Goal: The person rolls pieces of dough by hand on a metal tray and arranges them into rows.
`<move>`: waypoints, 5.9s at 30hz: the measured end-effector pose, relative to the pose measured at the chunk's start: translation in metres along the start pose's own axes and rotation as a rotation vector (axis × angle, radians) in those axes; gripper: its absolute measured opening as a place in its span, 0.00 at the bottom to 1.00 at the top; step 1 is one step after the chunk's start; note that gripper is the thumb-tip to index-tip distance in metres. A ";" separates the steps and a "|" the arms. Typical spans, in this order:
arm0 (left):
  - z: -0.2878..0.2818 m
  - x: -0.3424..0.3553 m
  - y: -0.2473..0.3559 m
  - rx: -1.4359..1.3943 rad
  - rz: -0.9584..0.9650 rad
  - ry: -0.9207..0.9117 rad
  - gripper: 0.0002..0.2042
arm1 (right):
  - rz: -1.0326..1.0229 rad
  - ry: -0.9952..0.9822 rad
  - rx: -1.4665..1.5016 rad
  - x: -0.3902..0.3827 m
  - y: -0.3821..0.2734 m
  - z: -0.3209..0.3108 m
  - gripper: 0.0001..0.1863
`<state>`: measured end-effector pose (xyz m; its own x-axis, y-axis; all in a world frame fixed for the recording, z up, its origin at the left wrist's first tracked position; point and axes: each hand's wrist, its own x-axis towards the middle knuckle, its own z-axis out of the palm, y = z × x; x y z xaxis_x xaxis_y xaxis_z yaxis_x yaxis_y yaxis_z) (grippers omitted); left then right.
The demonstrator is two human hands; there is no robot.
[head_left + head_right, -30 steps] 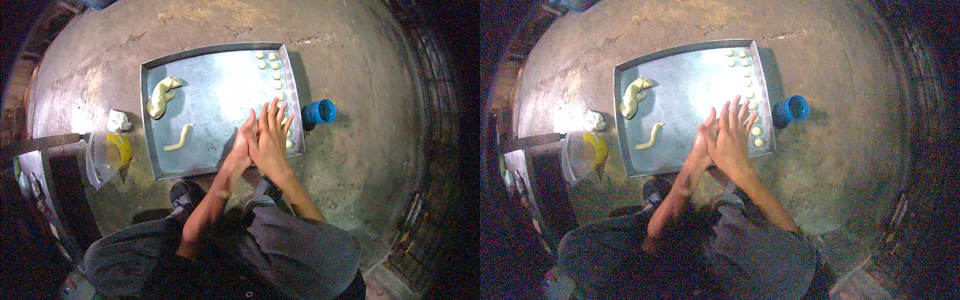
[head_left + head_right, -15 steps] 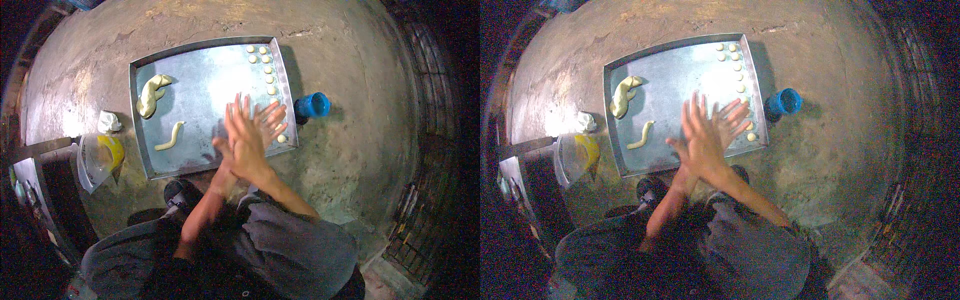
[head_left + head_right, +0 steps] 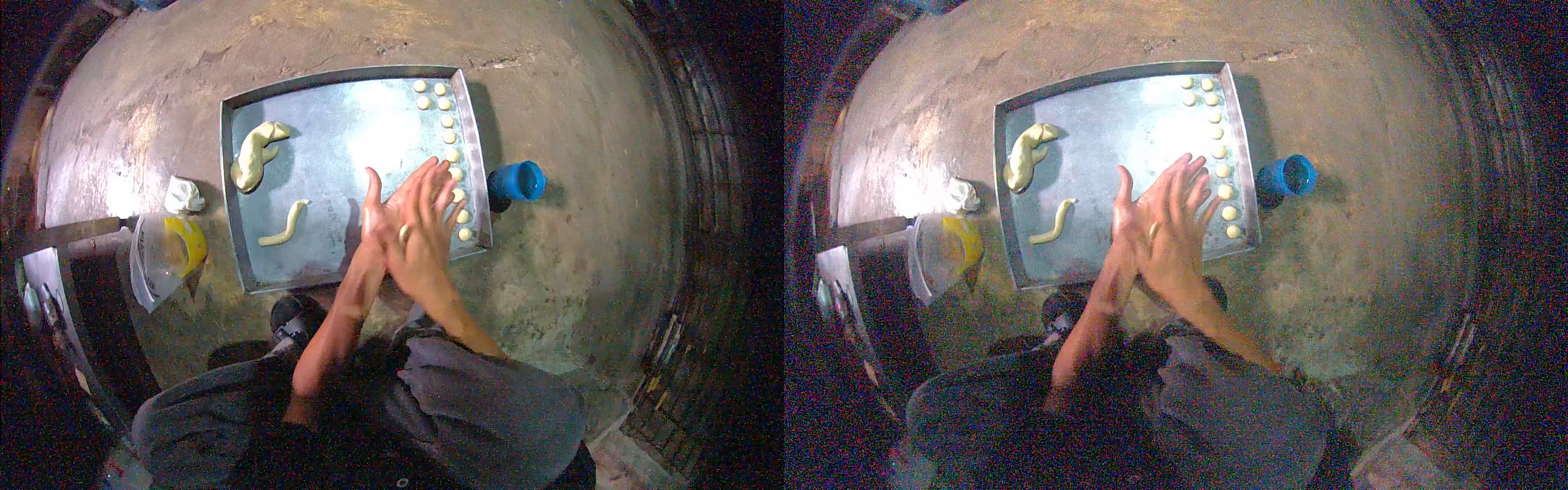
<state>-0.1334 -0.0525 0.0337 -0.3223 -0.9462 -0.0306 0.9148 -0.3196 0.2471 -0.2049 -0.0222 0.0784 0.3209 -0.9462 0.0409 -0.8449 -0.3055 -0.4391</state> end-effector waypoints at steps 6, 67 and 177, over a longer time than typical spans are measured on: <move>-0.025 -0.010 -0.013 -0.116 -0.021 0.081 0.52 | -0.138 -0.015 0.118 0.027 -0.017 -0.004 0.49; -0.027 0.002 -0.025 -0.230 -0.083 -0.051 0.48 | -0.312 -0.185 0.105 -0.003 -0.004 -0.022 0.54; -0.011 -0.010 0.078 1.437 0.107 0.632 0.24 | 0.507 -0.083 1.070 -0.009 0.071 0.059 0.27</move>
<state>-0.0557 -0.0686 0.0425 0.2124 -0.9456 -0.2463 -0.1800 -0.2856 0.9413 -0.2422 -0.0290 -0.0064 0.1127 -0.9120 -0.3943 -0.1085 0.3832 -0.9173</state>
